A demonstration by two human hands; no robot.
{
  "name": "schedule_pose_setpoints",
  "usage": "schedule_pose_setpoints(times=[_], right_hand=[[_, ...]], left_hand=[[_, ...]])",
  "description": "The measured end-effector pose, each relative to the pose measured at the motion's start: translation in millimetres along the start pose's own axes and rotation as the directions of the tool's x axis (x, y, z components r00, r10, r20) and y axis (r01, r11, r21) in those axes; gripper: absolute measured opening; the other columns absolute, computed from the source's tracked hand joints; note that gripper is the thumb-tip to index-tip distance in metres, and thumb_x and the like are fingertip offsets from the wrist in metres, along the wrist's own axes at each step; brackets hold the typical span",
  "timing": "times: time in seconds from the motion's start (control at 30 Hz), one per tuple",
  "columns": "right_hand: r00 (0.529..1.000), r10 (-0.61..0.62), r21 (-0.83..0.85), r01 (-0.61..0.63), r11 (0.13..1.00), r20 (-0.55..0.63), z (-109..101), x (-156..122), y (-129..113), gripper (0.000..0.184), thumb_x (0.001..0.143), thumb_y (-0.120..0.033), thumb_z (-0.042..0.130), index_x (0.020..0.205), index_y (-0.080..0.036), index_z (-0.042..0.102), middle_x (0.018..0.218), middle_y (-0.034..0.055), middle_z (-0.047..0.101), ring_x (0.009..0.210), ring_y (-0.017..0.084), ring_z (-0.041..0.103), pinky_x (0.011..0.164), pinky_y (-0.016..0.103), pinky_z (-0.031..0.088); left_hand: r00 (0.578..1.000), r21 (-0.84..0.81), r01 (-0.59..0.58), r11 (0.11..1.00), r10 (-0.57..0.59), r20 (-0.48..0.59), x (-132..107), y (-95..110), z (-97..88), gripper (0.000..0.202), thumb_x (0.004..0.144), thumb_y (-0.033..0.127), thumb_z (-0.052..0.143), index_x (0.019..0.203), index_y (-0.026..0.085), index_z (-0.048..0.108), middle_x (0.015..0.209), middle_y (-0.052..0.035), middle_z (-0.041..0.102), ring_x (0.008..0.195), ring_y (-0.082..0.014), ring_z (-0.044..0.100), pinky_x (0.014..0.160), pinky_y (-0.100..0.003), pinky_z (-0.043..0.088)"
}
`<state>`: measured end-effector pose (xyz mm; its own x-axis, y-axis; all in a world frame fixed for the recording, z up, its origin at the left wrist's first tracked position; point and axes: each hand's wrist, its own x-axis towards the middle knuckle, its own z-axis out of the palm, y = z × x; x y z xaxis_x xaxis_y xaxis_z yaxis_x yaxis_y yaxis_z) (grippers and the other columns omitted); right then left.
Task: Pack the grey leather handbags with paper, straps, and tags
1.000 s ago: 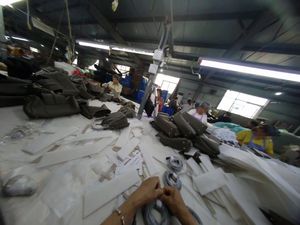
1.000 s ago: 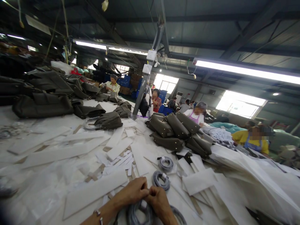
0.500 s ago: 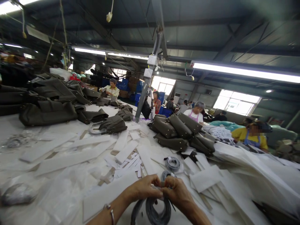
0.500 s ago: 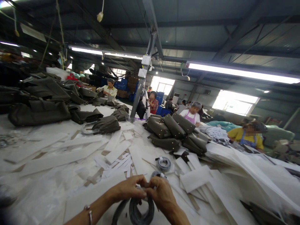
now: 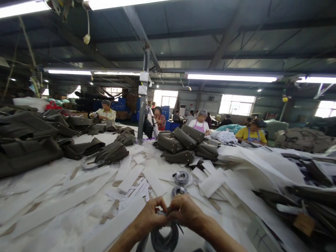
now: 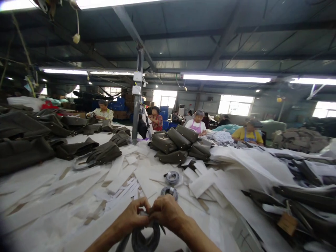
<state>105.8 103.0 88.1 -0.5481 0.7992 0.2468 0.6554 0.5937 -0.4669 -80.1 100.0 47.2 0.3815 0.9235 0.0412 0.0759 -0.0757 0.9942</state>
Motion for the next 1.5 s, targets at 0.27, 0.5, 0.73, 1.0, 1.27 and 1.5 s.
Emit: schedule_pose_setpoints(times=[0.27,0.5,0.73,1.0,1.27,1.5], right_hand=[[0.978,-0.103,-0.246,0.146,0.958,0.179,-13.1,-12.9,-22.5,0.015,0.077,-0.016,0.063,0.082,-0.019,0.077,0.070,0.0009,0.073,0.058,0.011,0.059,0.052,0.022,0.032],[0.971,-0.137,-0.395,0.206,0.895,0.196,-14.9,-13.6,-39.5,0.013,0.082,-0.025,0.063,0.087,-0.016,0.072,0.080,0.0063,0.073,0.063,0.015,0.063,0.051,0.025,0.031],[0.975,-0.203,-0.455,0.220,0.863,0.087,-0.3,-14.0,-29.5,0.009,0.086,-0.020,0.060,0.092,-0.016,0.066,0.082,0.0049,0.070,0.070,0.016,0.064,0.062,0.025,0.041],[0.913,-0.407,-0.574,0.341,0.745,0.014,8.3,-14.2,-28.9,0.007,0.091,-0.017,0.059,0.085,-0.017,0.058,0.078,0.0036,0.063,0.070,0.017,0.058,0.060,0.028,0.040],[0.862,-0.494,-0.467,0.393,0.793,-0.114,8.6,-15.5,-32.0,0.015,0.096,-0.013,0.051,0.083,-0.018,0.058,0.076,0.0015,0.064,0.066,0.015,0.057,0.062,0.027,0.044],[0.849,-0.526,-0.498,0.437,0.749,-0.047,7.0,-33.5,-38.8,0.032,0.096,-0.010,0.043,0.123,-0.014,0.059,0.118,0.0125,0.067,0.109,0.023,0.061,0.102,0.045,0.046]], left_hand=[[0.998,0.025,-0.052,0.998,0.052,0.022,-13.6,1.6,2.6,0.024,0.059,0.021,0.073,0.072,0.017,0.053,0.057,0.0033,0.058,0.053,-0.0099,0.049,0.050,-0.020,0.035],[0.996,0.300,-0.090,0.950,0.079,0.048,-21.8,24.5,4.6,0.022,0.065,0.028,0.068,0.079,0.017,0.055,0.067,0.0037,0.059,0.062,-0.0121,0.052,0.056,-0.022,0.038],[0.991,0.410,-0.132,0.902,0.116,0.062,-24.6,27.8,5.7,0.012,0.076,0.027,0.052,0.083,0.018,0.057,0.074,0.0012,0.062,0.065,-0.0142,0.060,0.058,-0.022,0.045],[1.000,0.033,0.014,0.999,-0.014,0.018,-18.3,16.3,-3.0,0.018,0.069,0.028,0.061,0.082,0.015,0.059,0.069,-0.0009,0.064,0.056,-0.0128,0.059,0.053,-0.023,0.045],[0.998,-0.270,0.051,0.962,-0.044,0.034,-15.7,11.5,-5.5,0.030,0.064,0.030,0.072,0.084,0.011,0.060,0.065,-0.0010,0.064,0.050,-0.0102,0.055,0.051,-0.023,0.045],[0.983,-0.333,0.160,0.929,-0.118,0.144,-19.3,13.3,-19.3,0.038,0.061,0.025,0.073,0.095,0.011,0.060,0.066,0.0005,0.064,0.051,-0.0102,0.057,0.051,-0.022,0.043]])
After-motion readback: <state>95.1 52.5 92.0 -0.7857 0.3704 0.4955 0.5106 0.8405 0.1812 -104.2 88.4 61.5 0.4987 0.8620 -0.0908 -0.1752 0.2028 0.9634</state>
